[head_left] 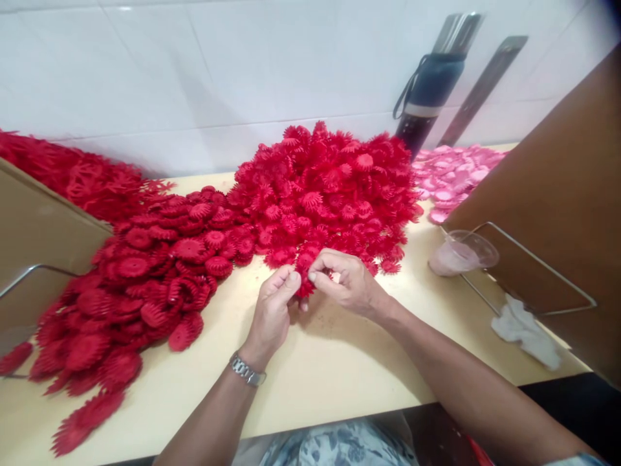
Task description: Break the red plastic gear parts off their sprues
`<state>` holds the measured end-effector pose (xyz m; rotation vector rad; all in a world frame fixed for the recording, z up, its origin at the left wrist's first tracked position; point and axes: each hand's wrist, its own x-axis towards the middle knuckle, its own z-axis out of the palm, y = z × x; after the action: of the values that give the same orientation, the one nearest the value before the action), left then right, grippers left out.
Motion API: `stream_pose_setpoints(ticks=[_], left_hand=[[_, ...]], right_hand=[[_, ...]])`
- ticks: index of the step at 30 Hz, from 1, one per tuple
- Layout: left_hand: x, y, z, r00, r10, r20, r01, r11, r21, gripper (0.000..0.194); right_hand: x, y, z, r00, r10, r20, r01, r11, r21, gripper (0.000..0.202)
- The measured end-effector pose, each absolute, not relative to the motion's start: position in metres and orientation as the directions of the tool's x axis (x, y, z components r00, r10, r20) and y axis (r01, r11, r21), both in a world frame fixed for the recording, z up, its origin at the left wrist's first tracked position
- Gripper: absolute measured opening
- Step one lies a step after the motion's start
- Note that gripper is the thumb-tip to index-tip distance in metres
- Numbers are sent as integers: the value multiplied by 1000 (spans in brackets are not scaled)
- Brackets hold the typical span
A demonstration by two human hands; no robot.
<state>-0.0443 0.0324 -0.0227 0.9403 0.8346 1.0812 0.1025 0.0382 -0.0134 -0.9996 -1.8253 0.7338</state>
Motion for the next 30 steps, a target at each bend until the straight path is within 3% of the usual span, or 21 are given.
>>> stream_pose_setpoints(ticks=[7, 12, 24, 30], left_hand=[[-46, 33, -25, 188, 972, -143, -283, 193, 939, 24], [-45, 33, -28, 195, 972, -133, -260, 182, 948, 35], [-46, 31, -18, 300, 947, -114, -357, 222, 907, 17], [-47, 33, -23, 200, 979, -43, -223, 88, 971, 18]], right_hand=[[102, 39, -14, -329, 863, 384, 295, 480, -826, 15], [104, 40, -16, -365, 900, 240, 171, 318, -932, 19], [104, 40, -19, -357, 917, 175, -33, 175, -984, 29], [105, 41, -19, -372, 913, 164, -2, 176, -984, 30]])
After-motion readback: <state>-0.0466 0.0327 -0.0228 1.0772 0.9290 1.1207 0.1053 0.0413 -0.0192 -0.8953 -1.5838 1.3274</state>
